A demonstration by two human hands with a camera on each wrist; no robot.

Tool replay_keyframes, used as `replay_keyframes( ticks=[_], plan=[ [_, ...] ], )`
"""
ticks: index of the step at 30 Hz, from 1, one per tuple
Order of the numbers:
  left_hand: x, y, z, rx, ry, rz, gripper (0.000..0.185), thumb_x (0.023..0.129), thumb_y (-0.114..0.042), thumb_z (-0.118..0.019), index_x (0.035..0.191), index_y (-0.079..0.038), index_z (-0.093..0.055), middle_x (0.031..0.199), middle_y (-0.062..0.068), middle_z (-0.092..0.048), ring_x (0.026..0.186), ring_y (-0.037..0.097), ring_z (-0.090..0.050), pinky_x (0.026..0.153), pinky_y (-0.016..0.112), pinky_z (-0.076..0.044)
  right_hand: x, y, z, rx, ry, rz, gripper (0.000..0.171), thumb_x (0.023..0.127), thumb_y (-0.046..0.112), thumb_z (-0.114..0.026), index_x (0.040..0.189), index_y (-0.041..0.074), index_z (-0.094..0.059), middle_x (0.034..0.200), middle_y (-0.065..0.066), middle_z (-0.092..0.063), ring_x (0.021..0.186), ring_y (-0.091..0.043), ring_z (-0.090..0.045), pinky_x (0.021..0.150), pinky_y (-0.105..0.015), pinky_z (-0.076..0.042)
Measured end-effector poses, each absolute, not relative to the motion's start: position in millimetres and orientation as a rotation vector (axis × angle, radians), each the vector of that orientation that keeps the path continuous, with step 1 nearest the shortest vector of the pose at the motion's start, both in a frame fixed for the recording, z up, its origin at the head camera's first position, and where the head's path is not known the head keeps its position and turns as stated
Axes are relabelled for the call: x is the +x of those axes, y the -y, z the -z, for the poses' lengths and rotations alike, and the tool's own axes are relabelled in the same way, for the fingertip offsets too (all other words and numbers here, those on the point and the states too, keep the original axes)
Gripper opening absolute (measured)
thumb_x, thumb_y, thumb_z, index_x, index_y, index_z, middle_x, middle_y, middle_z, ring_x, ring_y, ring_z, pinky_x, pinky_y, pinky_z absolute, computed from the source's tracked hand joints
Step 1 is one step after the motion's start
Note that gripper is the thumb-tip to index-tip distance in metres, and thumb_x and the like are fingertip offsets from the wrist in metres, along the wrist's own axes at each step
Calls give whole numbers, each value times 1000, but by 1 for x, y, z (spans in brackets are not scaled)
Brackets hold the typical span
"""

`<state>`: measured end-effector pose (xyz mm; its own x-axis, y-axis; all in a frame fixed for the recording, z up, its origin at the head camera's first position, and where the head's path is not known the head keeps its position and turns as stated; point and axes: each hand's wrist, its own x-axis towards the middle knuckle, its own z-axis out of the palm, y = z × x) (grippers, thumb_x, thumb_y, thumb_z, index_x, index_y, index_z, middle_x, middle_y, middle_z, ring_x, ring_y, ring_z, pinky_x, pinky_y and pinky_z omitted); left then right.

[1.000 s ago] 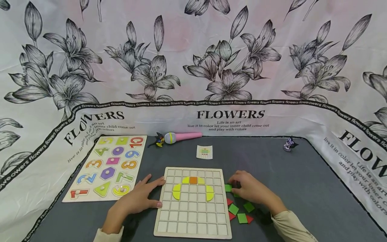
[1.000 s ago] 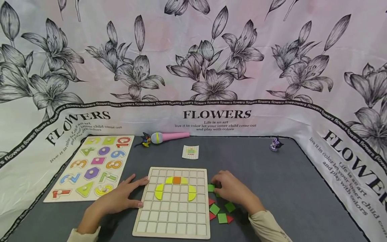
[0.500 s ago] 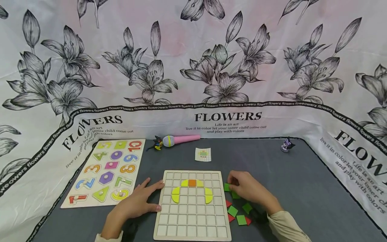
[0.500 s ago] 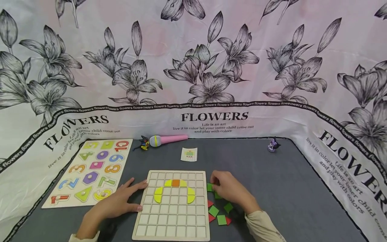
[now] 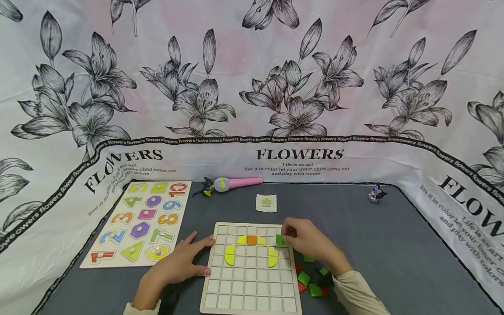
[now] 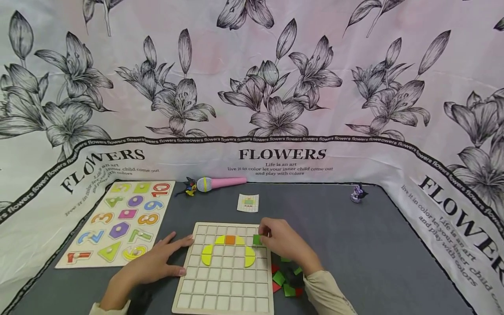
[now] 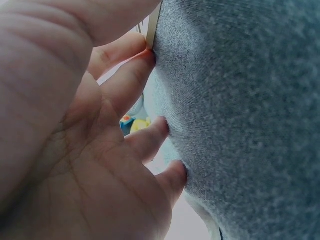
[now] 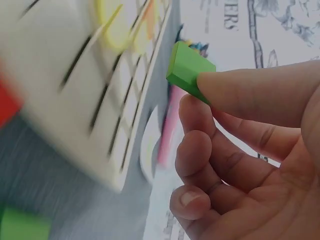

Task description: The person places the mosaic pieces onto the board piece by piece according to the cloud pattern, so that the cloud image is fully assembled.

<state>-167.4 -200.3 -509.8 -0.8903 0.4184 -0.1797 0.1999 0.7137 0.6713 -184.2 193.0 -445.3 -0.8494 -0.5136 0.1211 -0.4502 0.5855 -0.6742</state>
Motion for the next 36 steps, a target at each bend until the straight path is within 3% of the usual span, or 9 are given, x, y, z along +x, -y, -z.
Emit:
replay_keyframes(
  ticks=[5, 12, 18, 26, 36],
  plan=[
    [-175, 202, 520, 473, -2600, -949, 90, 79, -59, -90, 159, -40, -53, 168, 7, -42, 161, 47, -12, 117, 82, -12, -192, -166, 445, -907, -2666, 1175, 10, 99, 2, -71, 96, 10, -67, 81, 7, -59, 69, -9, -50, 60, -28, -43],
    [-168, 193, 502, 533, -2584, -992, 89, 83, -57, -87, 161, -32, -53, 168, 8, -42, 160, 49, -12, 119, 80, -10, -195, -136, 443, -944, -2618, 1194, 8, 98, 1, -71, 96, 8, -68, 80, 8, -59, 70, -9, -51, 61, -28, -43],
    [-155, 189, 479, 475, -2597, -941, 85, 87, -46, -89, 161, -26, -53, 168, 14, -41, 159, 51, -14, 119, 79, -12, -196, -117, 450, -972, -2593, 1190, 12, 97, 0, -73, 93, 10, -67, 81, 8, -60, 72, -8, -53, 64, -28, -47],
    [-151, 187, 476, 469, -2608, -936, 82, 88, -37, -90, 160, -19, -54, 166, 15, -43, 159, 52, -16, 120, 79, -12, -191, -99, 459, -1017, -2648, 1059, 11, 95, -3, -73, 90, 7, -70, 81, 6, -62, 70, -8, -51, 65, -29, -46],
    [-160, 195, 491, 503, -2604, -940, 86, 87, -55, -85, 162, -29, -52, 169, 13, -39, 160, 51, -13, 117, 82, -13, -187, -87, 462, -1121, -2794, 904, 20, 93, -7, -75, 85, 10, -68, 77, 5, -59, 70, -9, -50, 64, -28, -47]
  ],
)
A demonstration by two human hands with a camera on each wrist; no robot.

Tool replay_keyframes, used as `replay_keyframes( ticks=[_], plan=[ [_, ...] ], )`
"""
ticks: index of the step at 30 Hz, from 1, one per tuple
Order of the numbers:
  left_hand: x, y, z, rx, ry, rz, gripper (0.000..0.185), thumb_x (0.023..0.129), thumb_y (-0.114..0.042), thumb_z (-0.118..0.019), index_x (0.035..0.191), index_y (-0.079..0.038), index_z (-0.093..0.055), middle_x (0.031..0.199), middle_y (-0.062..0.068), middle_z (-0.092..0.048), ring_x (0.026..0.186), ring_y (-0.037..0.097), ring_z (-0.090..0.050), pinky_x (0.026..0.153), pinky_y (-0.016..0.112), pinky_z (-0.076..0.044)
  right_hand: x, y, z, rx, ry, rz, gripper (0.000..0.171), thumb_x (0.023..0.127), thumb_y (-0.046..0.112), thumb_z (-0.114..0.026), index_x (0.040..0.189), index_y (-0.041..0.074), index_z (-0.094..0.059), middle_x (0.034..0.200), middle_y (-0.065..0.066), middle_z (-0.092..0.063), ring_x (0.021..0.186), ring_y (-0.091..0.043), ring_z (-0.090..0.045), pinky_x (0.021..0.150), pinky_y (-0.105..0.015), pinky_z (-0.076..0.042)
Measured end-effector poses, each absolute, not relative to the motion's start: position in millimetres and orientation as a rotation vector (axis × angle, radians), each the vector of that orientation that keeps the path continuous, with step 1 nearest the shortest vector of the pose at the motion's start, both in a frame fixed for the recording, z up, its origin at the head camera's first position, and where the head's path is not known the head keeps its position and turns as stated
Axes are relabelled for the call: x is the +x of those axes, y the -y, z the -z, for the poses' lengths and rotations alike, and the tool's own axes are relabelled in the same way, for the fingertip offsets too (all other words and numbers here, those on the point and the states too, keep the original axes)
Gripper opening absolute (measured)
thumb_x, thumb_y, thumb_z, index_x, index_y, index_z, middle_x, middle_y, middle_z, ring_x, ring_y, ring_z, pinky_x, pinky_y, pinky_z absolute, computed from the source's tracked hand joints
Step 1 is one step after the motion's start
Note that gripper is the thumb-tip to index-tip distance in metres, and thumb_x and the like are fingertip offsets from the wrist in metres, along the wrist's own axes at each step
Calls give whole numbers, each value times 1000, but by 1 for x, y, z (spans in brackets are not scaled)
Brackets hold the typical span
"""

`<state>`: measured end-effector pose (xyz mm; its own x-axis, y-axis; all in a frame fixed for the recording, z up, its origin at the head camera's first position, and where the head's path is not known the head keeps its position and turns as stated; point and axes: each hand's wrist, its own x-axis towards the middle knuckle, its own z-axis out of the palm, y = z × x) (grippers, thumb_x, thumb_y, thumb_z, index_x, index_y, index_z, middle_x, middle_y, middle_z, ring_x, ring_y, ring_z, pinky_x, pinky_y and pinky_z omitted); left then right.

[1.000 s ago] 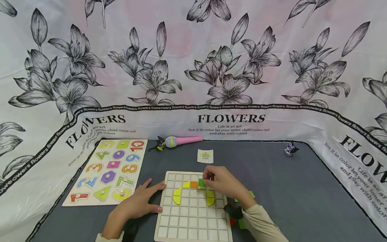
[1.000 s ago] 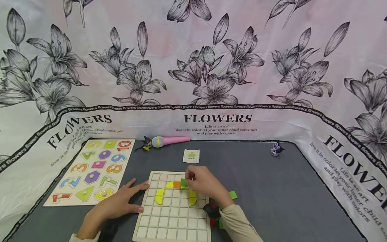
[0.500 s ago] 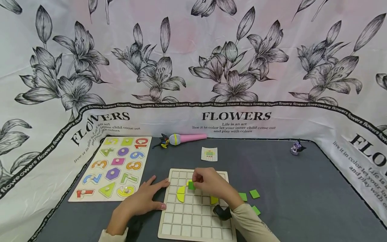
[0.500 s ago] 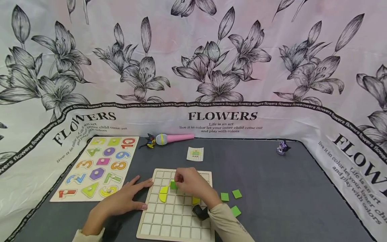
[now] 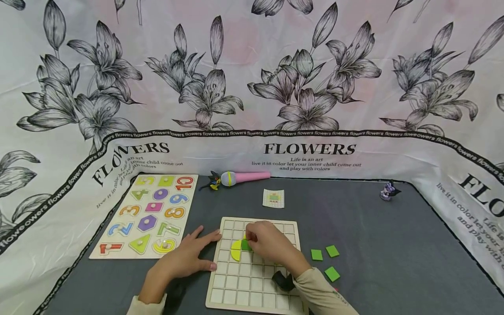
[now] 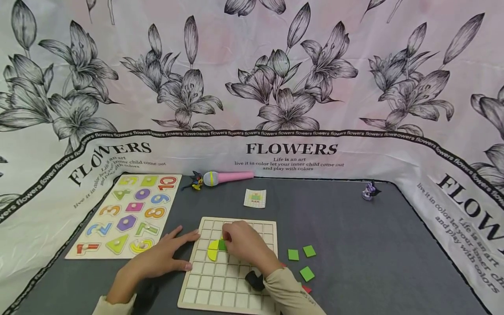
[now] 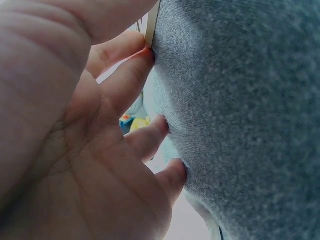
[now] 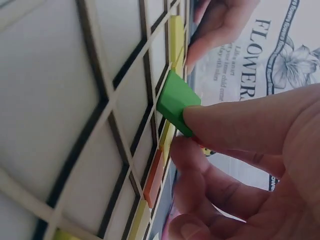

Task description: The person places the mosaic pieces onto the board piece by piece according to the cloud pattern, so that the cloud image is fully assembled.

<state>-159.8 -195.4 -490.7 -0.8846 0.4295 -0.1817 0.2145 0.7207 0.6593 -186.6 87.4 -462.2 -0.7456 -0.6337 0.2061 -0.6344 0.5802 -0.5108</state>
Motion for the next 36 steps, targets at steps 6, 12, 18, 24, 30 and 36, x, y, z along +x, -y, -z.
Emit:
replay_keyframes(
  ticks=[6, 12, 18, 24, 30, 36],
  plan=[
    [-155, 190, 477, 444, -2599, -914, 85, 87, -44, -89, 162, -24, -53, 169, 15, -40, 160, 50, -14, 118, 80, -15, -186, -87, 463, 1150, 2735, -830, 29, 91, -9, -77, 79, 13, -62, 73, 7, -49, 72, -11, -46, 67, -29, -43],
    [-149, 184, 466, 414, -2614, -910, 82, 88, -33, -90, 160, -19, -54, 167, 17, -42, 158, 52, -18, 118, 80, -18, -187, -84, 467, 1233, 2707, -831, 33, 91, -12, -74, 74, 12, -60, 71, 8, -46, 70, -9, -42, 66, -26, -39],
    [-150, 185, 469, 424, -2630, -911, 81, 88, -37, -89, 159, -20, -55, 166, 20, -41, 157, 54, -19, 116, 81, -19, -189, -85, 467, 1222, 2752, -927, 29, 95, -8, -73, 76, 12, -65, 71, 9, -52, 65, -4, -45, 61, -24, -42],
    [-153, 186, 475, 403, -2624, -912, 83, 87, -41, -90, 160, -24, -55, 168, 19, -39, 158, 53, -17, 117, 81, -18, -194, -102, 459, 1057, 2796, -1095, 17, 98, -2, -74, 85, 11, -74, 79, 9, -62, 69, -7, -53, 62, -29, -48],
    [-150, 184, 467, 394, -2621, -894, 81, 87, -33, -91, 160, -22, -55, 167, 12, -43, 160, 49, -17, 120, 77, -16, -197, -133, 453, 1004, 2783, -1195, 12, 101, 1, -72, 92, 8, -76, 83, 8, -65, 72, -9, -55, 63, -29, -49],
    [-151, 186, 470, 407, -2616, -899, 83, 87, -39, -90, 160, -24, -54, 168, 18, -39, 158, 54, -17, 117, 81, -18, -193, -170, 450, 913, 2806, -1177, 4, 101, 4, -73, 98, 5, -77, 87, 8, -65, 77, -10, -56, 65, -29, -50]
  ],
)
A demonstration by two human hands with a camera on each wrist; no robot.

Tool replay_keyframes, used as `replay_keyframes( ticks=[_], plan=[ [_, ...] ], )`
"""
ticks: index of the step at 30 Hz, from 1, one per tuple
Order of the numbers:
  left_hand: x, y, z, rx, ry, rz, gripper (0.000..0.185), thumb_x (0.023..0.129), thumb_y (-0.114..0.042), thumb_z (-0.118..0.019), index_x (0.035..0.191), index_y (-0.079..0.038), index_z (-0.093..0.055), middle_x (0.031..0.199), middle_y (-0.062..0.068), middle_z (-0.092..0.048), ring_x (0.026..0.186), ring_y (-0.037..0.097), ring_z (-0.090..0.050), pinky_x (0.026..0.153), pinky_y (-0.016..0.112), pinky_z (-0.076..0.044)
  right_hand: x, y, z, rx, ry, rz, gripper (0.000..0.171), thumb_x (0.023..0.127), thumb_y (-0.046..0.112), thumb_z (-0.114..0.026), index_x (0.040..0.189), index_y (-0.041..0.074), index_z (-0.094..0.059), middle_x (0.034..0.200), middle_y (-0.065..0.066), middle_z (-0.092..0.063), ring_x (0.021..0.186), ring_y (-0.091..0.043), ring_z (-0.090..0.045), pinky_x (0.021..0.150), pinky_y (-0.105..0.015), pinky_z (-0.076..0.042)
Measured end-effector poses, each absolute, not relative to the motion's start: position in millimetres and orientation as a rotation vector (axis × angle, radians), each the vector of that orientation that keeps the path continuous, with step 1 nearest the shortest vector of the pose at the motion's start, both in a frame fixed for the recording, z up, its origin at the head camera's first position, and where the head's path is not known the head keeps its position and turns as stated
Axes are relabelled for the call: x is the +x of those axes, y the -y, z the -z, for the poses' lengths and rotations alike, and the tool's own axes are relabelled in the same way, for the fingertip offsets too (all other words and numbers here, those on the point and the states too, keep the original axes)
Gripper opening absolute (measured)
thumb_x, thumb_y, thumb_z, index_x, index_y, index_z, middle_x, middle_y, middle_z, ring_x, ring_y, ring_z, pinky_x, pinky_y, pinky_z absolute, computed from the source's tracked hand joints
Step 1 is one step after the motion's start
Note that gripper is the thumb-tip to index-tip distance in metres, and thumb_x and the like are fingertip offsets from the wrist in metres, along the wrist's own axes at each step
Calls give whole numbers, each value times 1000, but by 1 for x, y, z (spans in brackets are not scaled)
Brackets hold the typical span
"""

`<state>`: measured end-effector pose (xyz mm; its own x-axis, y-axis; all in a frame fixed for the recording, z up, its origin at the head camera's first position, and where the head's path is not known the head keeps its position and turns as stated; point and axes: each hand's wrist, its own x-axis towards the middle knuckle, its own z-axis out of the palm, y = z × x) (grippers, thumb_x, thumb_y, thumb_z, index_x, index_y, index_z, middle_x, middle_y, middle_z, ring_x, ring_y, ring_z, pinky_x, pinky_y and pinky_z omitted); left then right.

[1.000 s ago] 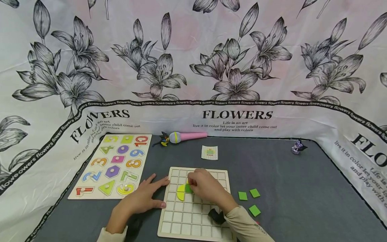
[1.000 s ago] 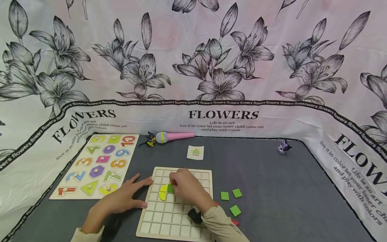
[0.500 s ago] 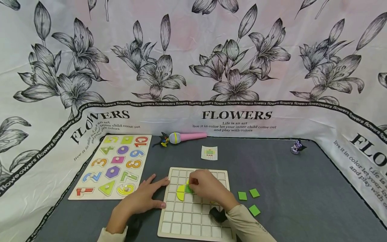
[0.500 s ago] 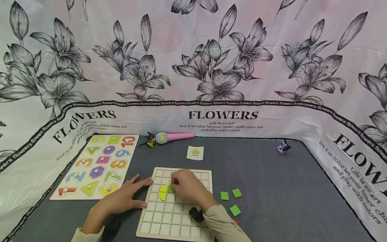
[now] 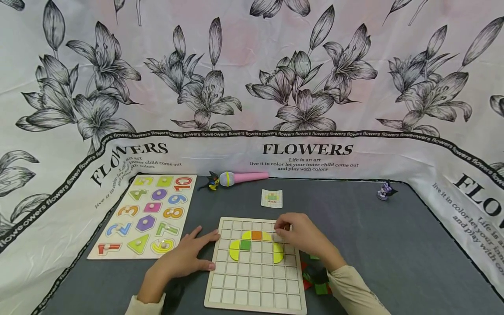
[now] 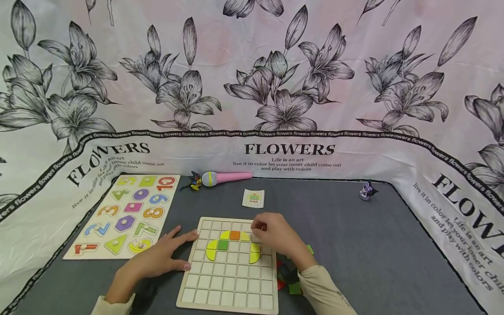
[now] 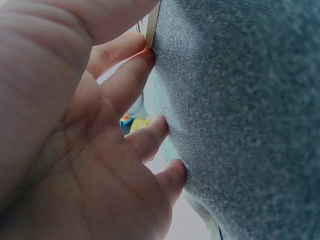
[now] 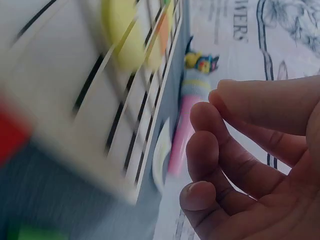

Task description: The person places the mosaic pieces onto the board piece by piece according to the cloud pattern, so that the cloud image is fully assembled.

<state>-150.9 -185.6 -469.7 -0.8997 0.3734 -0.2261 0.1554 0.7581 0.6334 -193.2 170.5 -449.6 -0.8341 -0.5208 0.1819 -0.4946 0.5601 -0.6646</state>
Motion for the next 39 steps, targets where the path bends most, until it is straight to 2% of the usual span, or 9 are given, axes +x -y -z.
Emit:
replay_keyframes(
  ticks=[7, 13, 16, 19, 24, 31, 35, 39],
  plan=[
    [-151, 188, 471, 411, -2623, -891, 84, 87, -40, -90, 161, -24, -53, 169, 20, -36, 158, 53, -16, 118, 80, -16, -187, -211, 449, -797, -2756, 1060, 3, 100, 7, -76, 103, 7, -77, 91, 8, -65, 80, -10, -56, 68, -31, -51],
    [-153, 189, 470, 423, -2607, -898, 85, 87, -43, -89, 162, -24, -52, 169, 25, -33, 156, 58, -16, 115, 83, -18, -180, -242, 455, -783, -2668, 1024, 10, 97, 12, -80, 106, 8, -78, 99, 6, -71, 86, -9, -64, 74, -32, -57],
    [-157, 191, 480, 441, -2612, -904, 86, 86, -48, -88, 162, -27, -52, 170, 23, -34, 158, 56, -15, 116, 82, -16, -177, -256, 459, -811, -2660, 983, 15, 95, 16, -83, 107, 9, -77, 101, 7, -70, 90, -10, -65, 77, -34, -57],
    [-162, 194, 492, 440, -2616, -922, 88, 84, -52, -89, 161, -31, -53, 170, 19, -35, 159, 52, -14, 117, 81, -15, -172, -264, 462, -837, -2679, 916, 17, 94, 21, -85, 106, 12, -76, 101, 9, -65, 92, -12, -59, 78, -36, -53],
    [-166, 197, 502, 454, -2620, -927, 89, 83, -55, -88, 161, -34, -52, 170, 14, -37, 160, 50, -13, 118, 80, -13, -168, -266, 464, -869, -2735, 846, 18, 93, 21, -86, 99, 17, -70, 98, 10, -57, 91, -14, -50, 76, -38, -47],
    [-166, 198, 505, 461, -2620, -931, 87, 84, -52, -89, 161, -32, -53, 169, 9, -40, 162, 46, -11, 121, 77, -9, -170, -257, 464, -765, -2777, 897, 22, 92, 11, -85, 97, 15, -64, 88, 9, -58, 82, -12, -51, 69, -34, -46],
    [-165, 197, 502, 465, -2619, -935, 87, 84, -53, -89, 160, -32, -53, 169, 13, -39, 161, 48, -12, 120, 79, -11, -172, -250, 463, -723, -2804, 957, 18, 96, 5, -80, 97, 13, -64, 84, 8, -58, 75, -8, -52, 64, -31, -47],
    [-165, 197, 503, 480, -2615, -939, 88, 84, -56, -87, 161, -33, -52, 169, 17, -37, 160, 50, -14, 118, 81, -11, -175, -241, 459, -731, -2832, 986, 15, 97, 5, -78, 97, 13, -66, 86, 9, -60, 75, -7, -54, 64, -31, -49]
  ],
)
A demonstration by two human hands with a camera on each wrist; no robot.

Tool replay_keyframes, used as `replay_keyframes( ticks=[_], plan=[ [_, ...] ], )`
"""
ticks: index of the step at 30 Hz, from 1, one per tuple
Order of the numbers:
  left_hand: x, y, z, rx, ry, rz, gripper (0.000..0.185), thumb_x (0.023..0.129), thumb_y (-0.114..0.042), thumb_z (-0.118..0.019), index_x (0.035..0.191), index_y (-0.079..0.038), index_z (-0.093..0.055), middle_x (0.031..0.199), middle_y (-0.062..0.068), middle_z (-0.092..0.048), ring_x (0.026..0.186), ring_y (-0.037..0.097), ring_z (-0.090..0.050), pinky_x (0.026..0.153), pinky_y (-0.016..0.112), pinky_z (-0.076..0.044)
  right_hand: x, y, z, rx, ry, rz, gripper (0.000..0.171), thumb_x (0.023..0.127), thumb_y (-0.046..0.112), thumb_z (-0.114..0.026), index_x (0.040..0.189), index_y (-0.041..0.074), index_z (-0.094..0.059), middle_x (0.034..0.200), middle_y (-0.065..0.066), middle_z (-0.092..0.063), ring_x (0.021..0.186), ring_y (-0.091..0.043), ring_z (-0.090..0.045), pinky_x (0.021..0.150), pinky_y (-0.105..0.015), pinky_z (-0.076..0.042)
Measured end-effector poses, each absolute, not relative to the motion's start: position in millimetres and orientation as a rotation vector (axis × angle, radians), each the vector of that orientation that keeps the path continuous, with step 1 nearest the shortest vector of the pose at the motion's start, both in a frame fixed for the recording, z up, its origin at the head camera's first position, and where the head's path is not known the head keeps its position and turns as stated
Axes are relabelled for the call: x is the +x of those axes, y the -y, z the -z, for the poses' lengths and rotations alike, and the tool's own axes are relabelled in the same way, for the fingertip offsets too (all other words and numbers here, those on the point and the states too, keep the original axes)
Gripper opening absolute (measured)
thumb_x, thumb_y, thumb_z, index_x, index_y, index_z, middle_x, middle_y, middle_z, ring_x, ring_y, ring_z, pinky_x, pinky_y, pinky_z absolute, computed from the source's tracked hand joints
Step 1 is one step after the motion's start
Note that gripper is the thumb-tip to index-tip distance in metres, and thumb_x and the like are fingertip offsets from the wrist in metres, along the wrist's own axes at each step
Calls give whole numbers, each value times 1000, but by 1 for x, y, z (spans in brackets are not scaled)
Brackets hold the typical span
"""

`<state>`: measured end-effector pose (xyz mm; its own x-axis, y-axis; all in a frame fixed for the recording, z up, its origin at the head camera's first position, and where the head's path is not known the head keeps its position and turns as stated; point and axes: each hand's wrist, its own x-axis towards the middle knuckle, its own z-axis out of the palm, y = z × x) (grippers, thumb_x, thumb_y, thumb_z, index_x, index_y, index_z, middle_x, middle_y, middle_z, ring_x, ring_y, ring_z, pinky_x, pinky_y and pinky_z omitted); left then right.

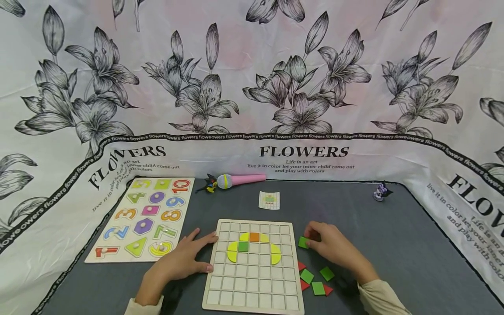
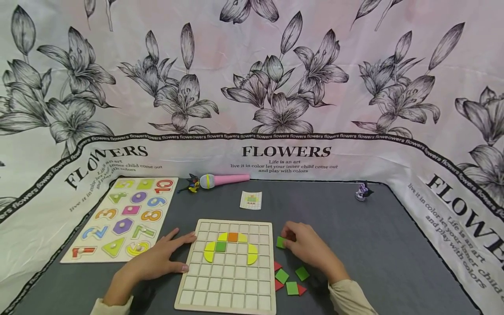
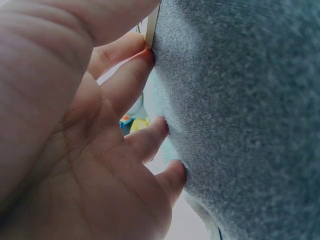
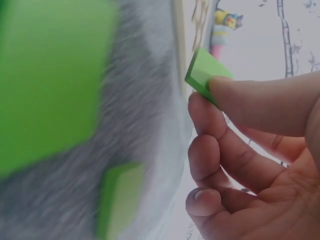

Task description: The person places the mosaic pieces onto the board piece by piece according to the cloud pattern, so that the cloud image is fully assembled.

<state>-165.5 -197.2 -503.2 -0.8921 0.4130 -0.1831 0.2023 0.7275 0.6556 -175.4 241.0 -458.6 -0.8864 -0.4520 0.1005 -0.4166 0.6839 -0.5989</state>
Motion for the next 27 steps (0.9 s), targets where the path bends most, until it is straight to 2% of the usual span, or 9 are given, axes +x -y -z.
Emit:
replay_keyframes(
  ticks=[10, 17, 27],
  plan=[
    [-171, 198, 512, 451, -2629, -925, 89, 81, -57, -89, 160, -34, -54, 169, 9, -40, 161, 46, -13, 120, 78, -12, -183, -214, 453, -782, -2810, 1066, 15, 98, 3, -77, 97, 14, -67, 85, 9, -60, 75, -8, -54, 65, -30, -48],
    [-165, 195, 500, 437, -2632, -920, 87, 84, -49, -90, 160, -30, -54, 169, 9, -41, 162, 45, -13, 122, 76, -11, -184, -197, 450, -791, -2780, 1118, 14, 97, 1, -75, 97, 13, -69, 85, 8, -62, 77, -10, -55, 66, -30, -49],
    [-170, 198, 512, 469, -2645, -914, 88, 82, -56, -89, 160, -33, -54, 169, 8, -41, 162, 44, -13, 122, 76, -11, -186, -174, 449, -861, -2713, 1137, 13, 97, 2, -75, 95, 13, -70, 86, 9, -61, 81, -10, -55, 69, -30, -49]
  ],
)
